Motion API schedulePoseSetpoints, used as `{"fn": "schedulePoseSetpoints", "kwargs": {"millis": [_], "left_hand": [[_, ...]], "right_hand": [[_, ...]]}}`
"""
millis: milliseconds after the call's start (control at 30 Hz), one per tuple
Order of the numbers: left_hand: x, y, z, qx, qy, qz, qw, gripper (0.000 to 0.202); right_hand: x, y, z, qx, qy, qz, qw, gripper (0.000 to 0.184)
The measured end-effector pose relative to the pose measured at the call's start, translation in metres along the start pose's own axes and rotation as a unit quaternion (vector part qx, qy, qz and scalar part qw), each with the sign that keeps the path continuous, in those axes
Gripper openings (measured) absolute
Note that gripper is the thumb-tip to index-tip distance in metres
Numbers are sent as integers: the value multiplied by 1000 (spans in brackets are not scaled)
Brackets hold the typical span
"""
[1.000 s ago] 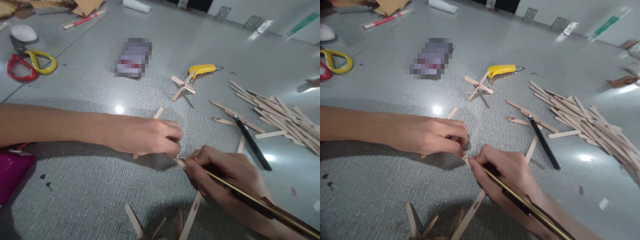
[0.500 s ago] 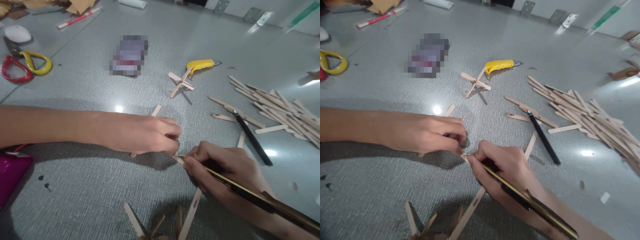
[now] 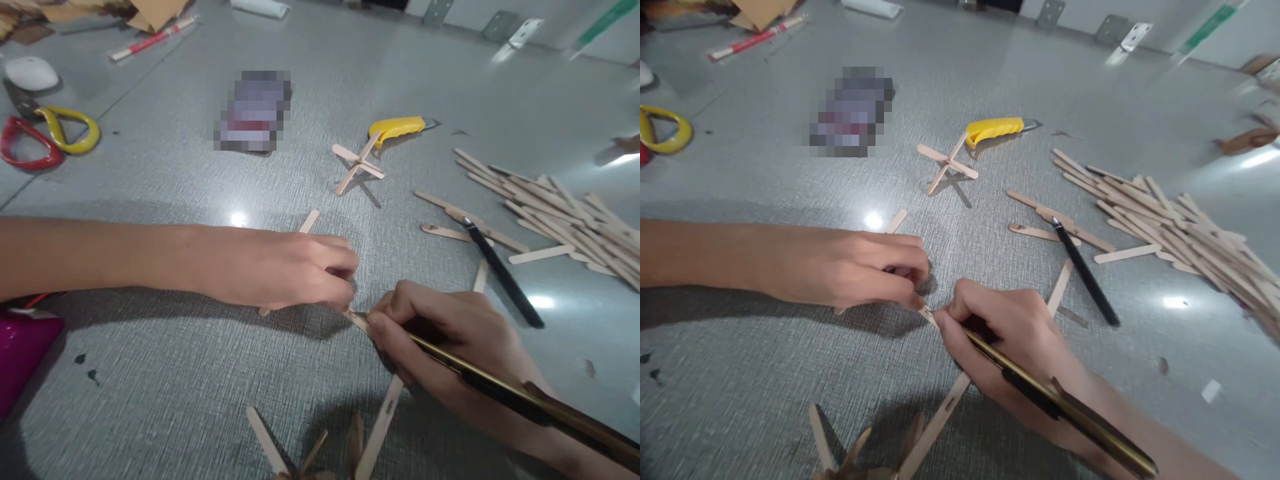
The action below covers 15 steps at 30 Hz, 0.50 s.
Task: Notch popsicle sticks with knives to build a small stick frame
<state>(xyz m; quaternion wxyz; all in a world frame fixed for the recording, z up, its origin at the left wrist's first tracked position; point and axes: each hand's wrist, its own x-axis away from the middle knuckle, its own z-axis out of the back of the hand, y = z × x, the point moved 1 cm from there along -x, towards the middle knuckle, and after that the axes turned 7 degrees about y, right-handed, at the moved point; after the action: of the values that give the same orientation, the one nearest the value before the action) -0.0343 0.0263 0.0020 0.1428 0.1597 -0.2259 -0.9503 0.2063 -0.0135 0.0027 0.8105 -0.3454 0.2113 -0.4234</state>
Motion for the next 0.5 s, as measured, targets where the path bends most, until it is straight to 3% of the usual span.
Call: {"fn": "schedulePoseSetpoints", "kwargs": {"millis": [233,500], "left_hand": [[0,0,-1,-8,7,-6,1000,32],[-1,0,0,4,-22,15,1000,30]], "right_hand": [[5,4,-1,31,7,31,999,30],[6,1,-1,32,13,31,999,32]]}}
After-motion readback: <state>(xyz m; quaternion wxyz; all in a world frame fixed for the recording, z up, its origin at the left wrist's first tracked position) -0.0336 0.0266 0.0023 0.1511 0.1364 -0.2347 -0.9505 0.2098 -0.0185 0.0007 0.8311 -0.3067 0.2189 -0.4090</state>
